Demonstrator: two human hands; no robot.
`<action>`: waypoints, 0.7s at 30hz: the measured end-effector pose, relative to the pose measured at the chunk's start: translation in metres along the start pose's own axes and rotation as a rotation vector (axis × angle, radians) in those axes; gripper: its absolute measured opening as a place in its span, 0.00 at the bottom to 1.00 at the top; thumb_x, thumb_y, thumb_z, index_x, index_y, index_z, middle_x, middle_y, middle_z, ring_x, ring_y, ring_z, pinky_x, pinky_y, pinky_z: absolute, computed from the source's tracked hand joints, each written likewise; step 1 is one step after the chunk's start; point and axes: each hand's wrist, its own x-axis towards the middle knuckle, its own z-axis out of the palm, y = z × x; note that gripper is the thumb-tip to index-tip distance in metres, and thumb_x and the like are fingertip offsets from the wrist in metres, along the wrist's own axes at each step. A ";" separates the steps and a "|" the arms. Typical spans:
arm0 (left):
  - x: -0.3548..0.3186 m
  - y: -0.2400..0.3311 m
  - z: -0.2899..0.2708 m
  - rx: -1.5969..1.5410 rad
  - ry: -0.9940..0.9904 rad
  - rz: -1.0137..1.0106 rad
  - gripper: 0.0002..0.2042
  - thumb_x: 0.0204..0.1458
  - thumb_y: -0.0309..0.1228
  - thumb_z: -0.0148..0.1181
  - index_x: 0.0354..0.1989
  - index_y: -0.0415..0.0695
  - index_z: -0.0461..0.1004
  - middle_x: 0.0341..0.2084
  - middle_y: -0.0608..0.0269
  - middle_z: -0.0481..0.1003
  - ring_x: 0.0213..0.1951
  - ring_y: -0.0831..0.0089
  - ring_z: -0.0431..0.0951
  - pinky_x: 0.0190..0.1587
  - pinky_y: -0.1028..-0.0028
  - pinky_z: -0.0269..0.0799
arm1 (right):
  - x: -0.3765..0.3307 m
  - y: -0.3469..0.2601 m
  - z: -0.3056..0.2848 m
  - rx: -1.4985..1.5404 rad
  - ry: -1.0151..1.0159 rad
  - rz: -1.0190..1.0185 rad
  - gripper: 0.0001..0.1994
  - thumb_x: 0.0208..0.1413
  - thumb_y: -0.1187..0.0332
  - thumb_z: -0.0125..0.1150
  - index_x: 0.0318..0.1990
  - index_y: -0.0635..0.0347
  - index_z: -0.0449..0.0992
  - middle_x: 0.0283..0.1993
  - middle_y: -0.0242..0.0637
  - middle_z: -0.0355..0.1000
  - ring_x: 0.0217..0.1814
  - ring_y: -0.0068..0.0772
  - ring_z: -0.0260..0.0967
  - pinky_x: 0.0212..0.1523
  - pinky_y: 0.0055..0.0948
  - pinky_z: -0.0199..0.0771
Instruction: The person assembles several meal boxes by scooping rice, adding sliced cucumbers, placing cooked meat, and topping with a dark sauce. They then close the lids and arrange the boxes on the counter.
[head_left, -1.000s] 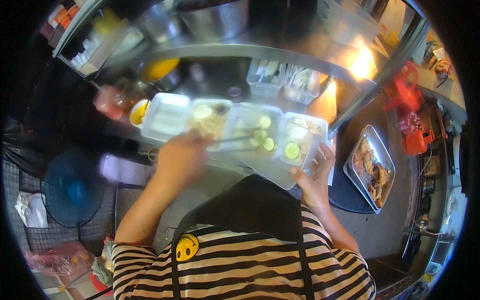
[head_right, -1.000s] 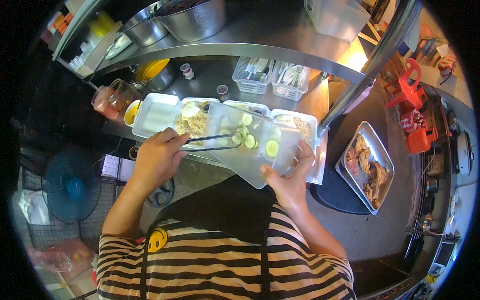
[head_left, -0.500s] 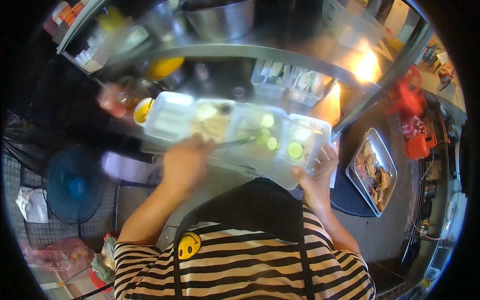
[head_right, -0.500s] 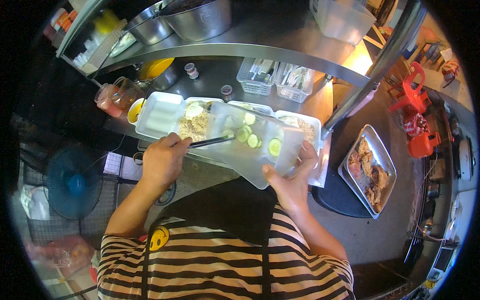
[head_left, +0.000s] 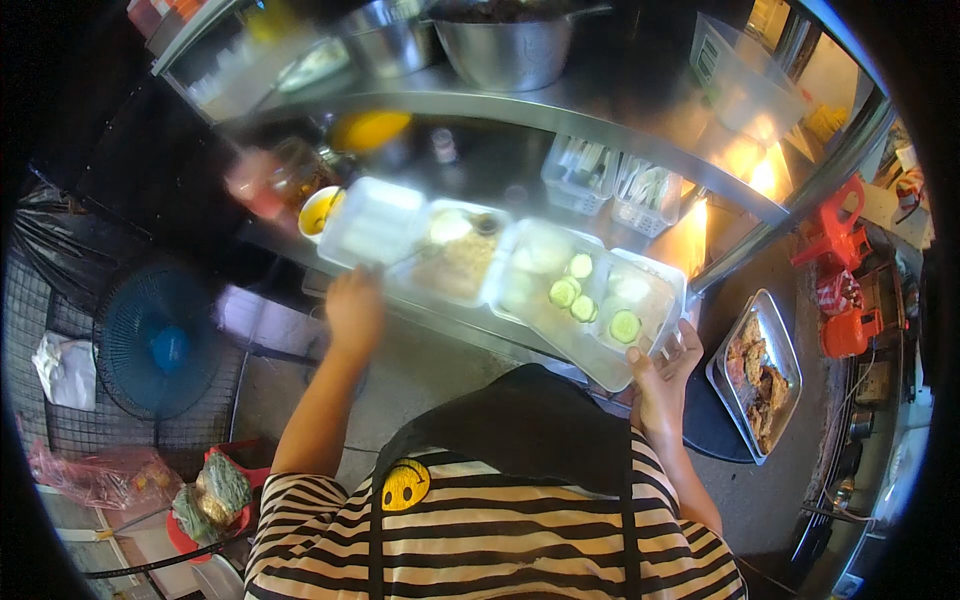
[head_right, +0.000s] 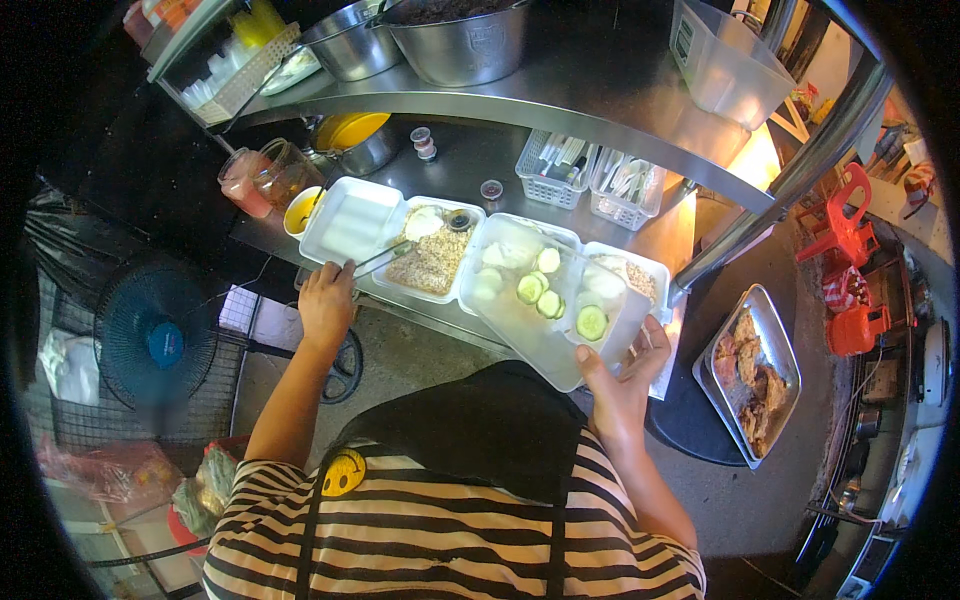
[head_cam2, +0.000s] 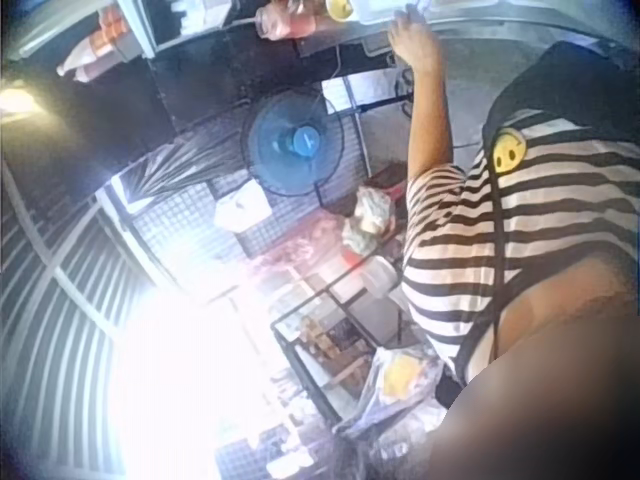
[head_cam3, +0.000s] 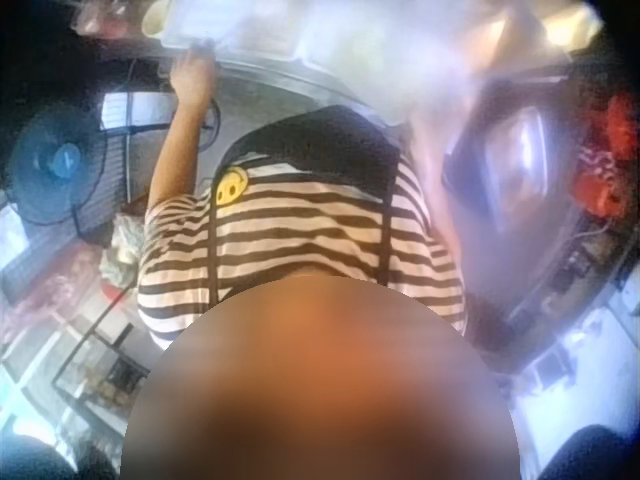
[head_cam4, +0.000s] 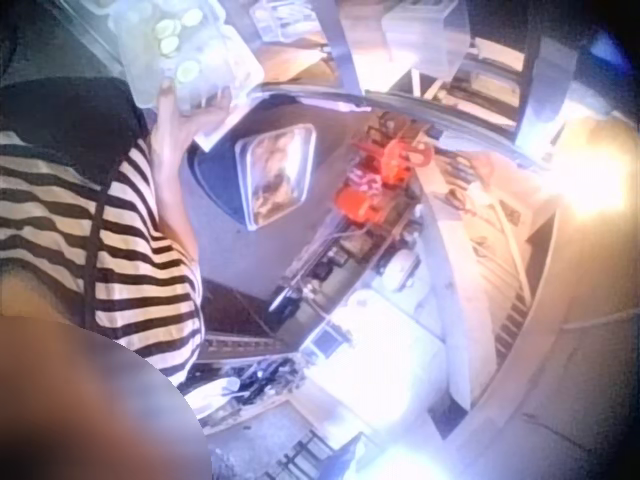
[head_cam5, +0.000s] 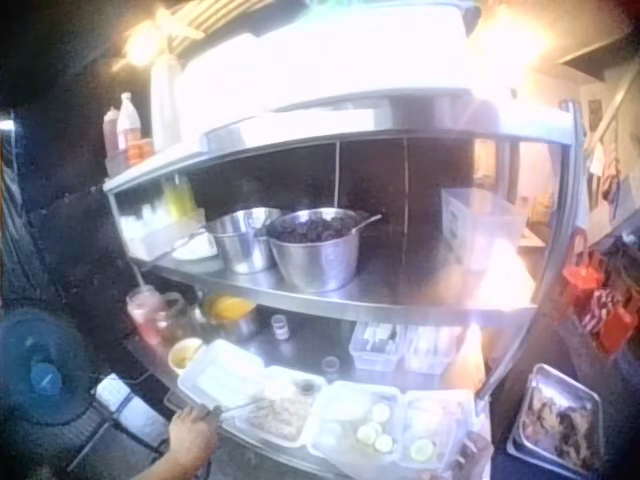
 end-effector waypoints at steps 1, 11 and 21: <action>-0.003 -0.001 -0.004 -0.041 -0.016 -0.016 0.16 0.43 0.29 0.61 0.44 0.45 0.77 0.30 0.62 0.72 0.34 0.62 0.74 0.35 0.64 0.69 | 0.000 0.002 -0.001 -0.009 -0.007 -0.011 0.44 0.42 0.70 0.70 0.64 0.58 0.45 0.61 0.50 0.51 0.64 0.42 0.50 0.63 0.40 0.50; 0.027 0.030 -0.126 -0.378 -0.070 0.033 0.17 0.41 0.23 0.64 0.43 0.41 0.77 0.32 0.57 0.73 0.35 0.57 0.76 0.38 0.64 0.72 | -0.003 -0.002 0.004 -0.069 -0.068 -0.021 0.46 0.40 0.70 0.70 0.64 0.60 0.44 0.60 0.48 0.51 0.64 0.42 0.51 0.64 0.41 0.51; 0.041 0.101 -0.111 -0.213 -0.077 0.435 0.17 0.41 0.27 0.60 0.43 0.43 0.75 0.31 0.63 0.70 0.35 0.63 0.73 0.35 0.66 0.70 | -0.005 -0.016 0.011 -0.046 -0.143 -0.041 0.47 0.38 0.66 0.72 0.64 0.59 0.44 0.62 0.47 0.48 0.64 0.42 0.49 0.64 0.41 0.51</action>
